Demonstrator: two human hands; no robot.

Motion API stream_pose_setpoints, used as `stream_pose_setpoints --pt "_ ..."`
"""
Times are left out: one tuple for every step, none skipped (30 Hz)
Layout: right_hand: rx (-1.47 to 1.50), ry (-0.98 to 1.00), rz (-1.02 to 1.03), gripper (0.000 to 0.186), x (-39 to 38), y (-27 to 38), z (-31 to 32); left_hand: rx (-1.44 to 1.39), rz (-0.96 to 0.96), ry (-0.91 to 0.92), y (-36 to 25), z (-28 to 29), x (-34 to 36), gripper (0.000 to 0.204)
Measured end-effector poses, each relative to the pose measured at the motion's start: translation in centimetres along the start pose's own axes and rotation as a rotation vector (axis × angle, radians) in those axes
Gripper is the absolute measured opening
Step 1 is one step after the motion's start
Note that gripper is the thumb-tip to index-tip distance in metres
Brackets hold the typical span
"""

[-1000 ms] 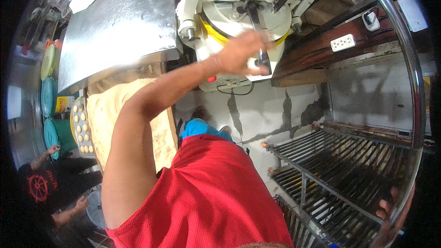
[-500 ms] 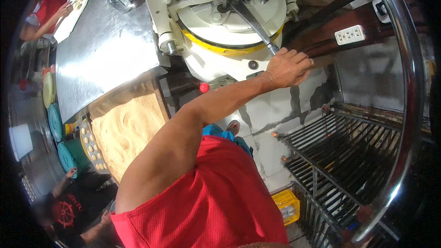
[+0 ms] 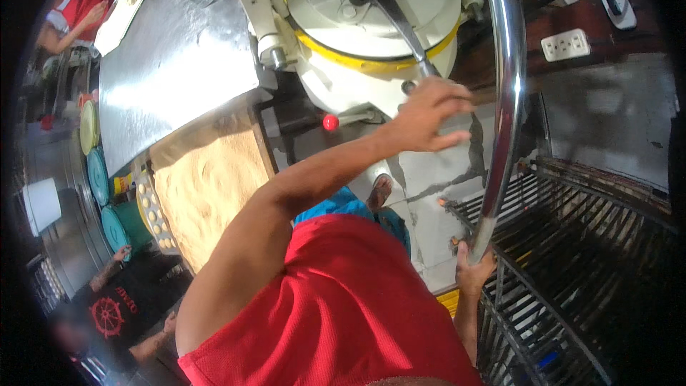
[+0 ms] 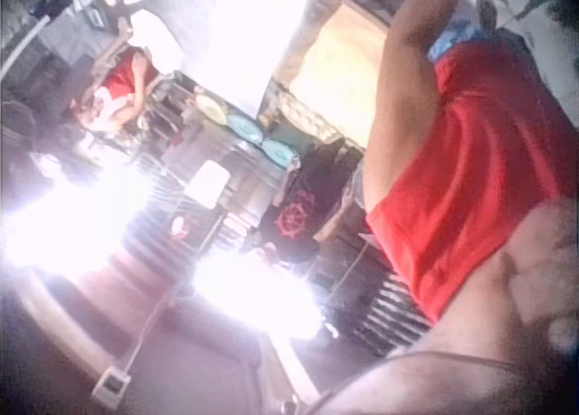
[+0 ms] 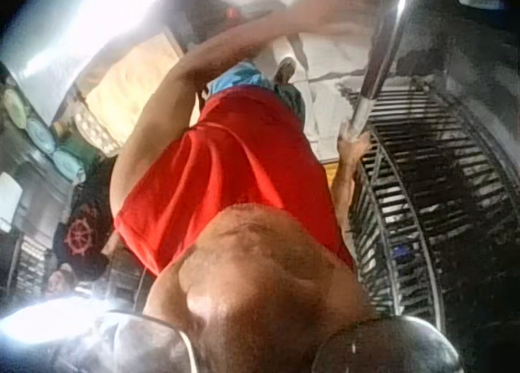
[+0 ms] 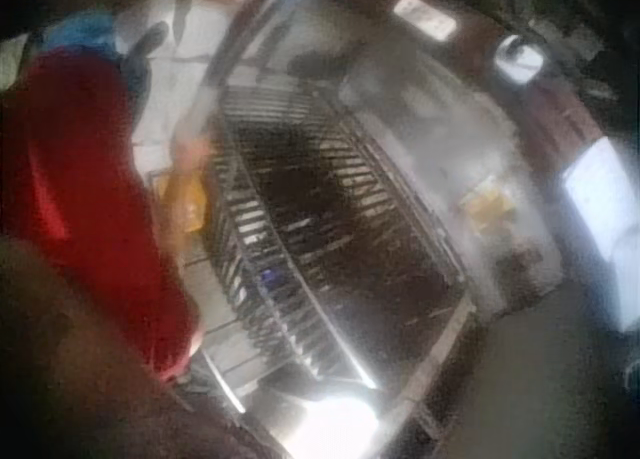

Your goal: The person moves dough balls from a tray into a wooden bin filled with flour, coats them in flour by hand, and then uses a dough dividing machine to portion and shape more pieces.

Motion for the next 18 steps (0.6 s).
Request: stream_pose_setpoints --pt "0.009 -0.013 0.015 0.027 -0.2 0.0 -0.2 0.021 0.048 0.019 -0.3 1.5 -2.1 0.035" --pt "0.005 -0.031 0.028 0.026 -0.3 0.1 0.1 0.085 0.243 0.046 1.7 2.9 -5.4 0.035" --pt "0.026 -0.007 0.015 0.026 -0.1 0.1 0.0 0.153 0.435 0.072 4.1 4.3 -9.3 0.035" --pt "0.053 0.01 -0.004 0.026 -0.1 -0.2 -0.3 0.343 0.571 0.153 5.5 5.2 -11.8 0.035" --pt "0.083 0.03 -0.015 0.026 -0.3 -0.4 -0.4 0.543 0.705 0.23 6.8 6.2 -14.1 0.035" --pt "0.093 0.028 0.0 0.026 -0.3 -0.4 -0.2 0.659 0.728 0.284 8.3 6.6 -16.9 0.033" --pt "0.103 0.028 0.014 0.027 -0.2 -0.3 -0.1 0.777 0.753 0.338 9.8 6.8 -18.9 0.031" --pt "0.115 0.029 0.032 0.028 -0.1 -0.1 -0.2 0.745 0.912 0.491 11.9 6.4 -20.1 0.03" --pt "0.127 0.029 0.051 0.028 0.1 0.2 -0.2 0.704 1.069 0.641 14.0 6.3 -21.2 0.03" --pt "0.092 0.051 0.049 0.029 0.1 0.7 -0.2 0.657 1.233 0.792 15.4 6.5 -22.9 0.03" --pt "0.118 0.07 0.03 0.029 0.1 0.6 -0.5 0.65 1.287 0.805 16.1 7.4 -23.2 0.029" --pt "0.144 0.089 0.014 0.029 -0.1 0.3 -0.7 0.641 1.342 0.816 16.8 7.9 -23.3 0.029" --pt "0.169 0.104 -0.005 0.03 -0.2 0.1 -1.0 0.631 1.392 0.826 17.3 8.2 -23.5 0.029" --pt "0.126 0.015 0.139 0.032 -0.2 1.3 -0.2 0.608 1.458 0.878 17.5 8.3 -23.6 0.032" --pt "0.124 0.064 0.107 0.032 -0.3 0.3 -0.7 0.622 1.449 0.84 17.3 8.9 -23.1 0.031" --pt "0.117 0.11 0.069 0.032 -0.7 -0.9 -1.2 0.63 1.435 0.808 16.9 9.0 -22.9 0.031" --pt "0.1 0.16 0.027 0.032 -0.9 -1.5 -1.4 0.629 1.425 0.779 16.4 9.1 -23.1 0.03" --pt "0.14 0.132 0.062 0.031 -0.7 -1.0 -1.2 0.605 1.431 0.798 17.2 9.8 -24.7 0.032"
Point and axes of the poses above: each hand's wrist, its own x-axis towards the middle knuckle, its own z-axis out of the back of the hand, y = z × x, the point moved 9 cm from there along x, towards the middle knuckle, and after that the axes turned 11 degrees about -x, right-handed, at the moved point
